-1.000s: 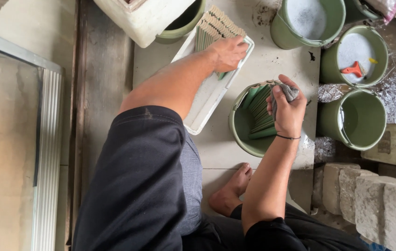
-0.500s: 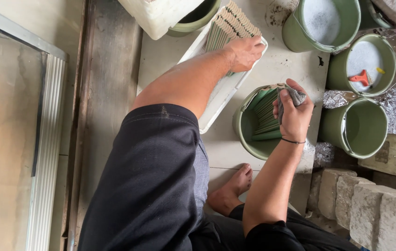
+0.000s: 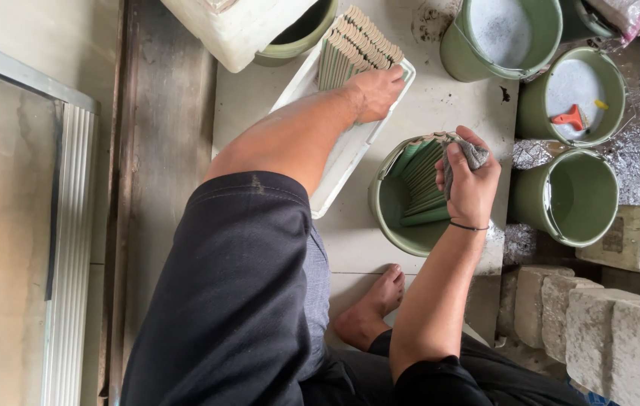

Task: The person sits on the floor and repeatedly picks up thin wooden sticks from a white container. They wipe each stick with a grey cloth and place it into a green bucket. The person continues this process for the duration of the video.

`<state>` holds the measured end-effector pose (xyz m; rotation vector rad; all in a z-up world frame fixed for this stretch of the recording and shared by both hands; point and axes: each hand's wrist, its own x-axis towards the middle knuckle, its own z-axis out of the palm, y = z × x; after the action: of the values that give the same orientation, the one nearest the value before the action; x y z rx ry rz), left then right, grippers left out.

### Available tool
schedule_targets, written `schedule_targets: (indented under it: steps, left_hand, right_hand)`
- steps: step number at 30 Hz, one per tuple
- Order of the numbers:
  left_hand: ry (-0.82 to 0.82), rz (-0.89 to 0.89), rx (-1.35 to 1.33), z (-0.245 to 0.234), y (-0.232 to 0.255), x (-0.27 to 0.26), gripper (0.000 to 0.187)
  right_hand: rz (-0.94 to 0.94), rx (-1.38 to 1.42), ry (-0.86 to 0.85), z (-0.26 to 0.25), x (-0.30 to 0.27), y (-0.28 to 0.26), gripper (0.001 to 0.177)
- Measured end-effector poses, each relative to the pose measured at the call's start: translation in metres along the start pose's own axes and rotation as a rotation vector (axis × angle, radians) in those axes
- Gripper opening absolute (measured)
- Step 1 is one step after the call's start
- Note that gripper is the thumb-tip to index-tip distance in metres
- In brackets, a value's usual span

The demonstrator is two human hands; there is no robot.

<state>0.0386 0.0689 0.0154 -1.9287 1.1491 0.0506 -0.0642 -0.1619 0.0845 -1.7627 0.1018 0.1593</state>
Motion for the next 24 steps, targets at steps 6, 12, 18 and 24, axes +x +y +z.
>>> schedule_targets:
  steps: [6, 12, 18, 24]
  left_hand:
    - [-0.016, 0.037, 0.006, 0.003, 0.002, 0.001, 0.028]
    - [0.074, 0.134, 0.022, 0.007, -0.003, -0.017, 0.031]
    - [0.052, 0.151, -0.002, 0.018, 0.000, 0.002, 0.027]
    - [0.098, 0.110, -0.023, 0.011, -0.005, -0.015, 0.022]
  right_hand:
    - [0.020, 0.014, 0.012, -0.003, 0.003, 0.002, 0.036]
    - [0.017, 0.029, 0.011, -0.006, 0.007, 0.006, 0.036]
    - [0.027, 0.048, 0.006, 0.004, 0.013, 0.010, 0.037]
    - [0.037, 0.062, 0.014, 0.005, 0.012, 0.007, 0.037]
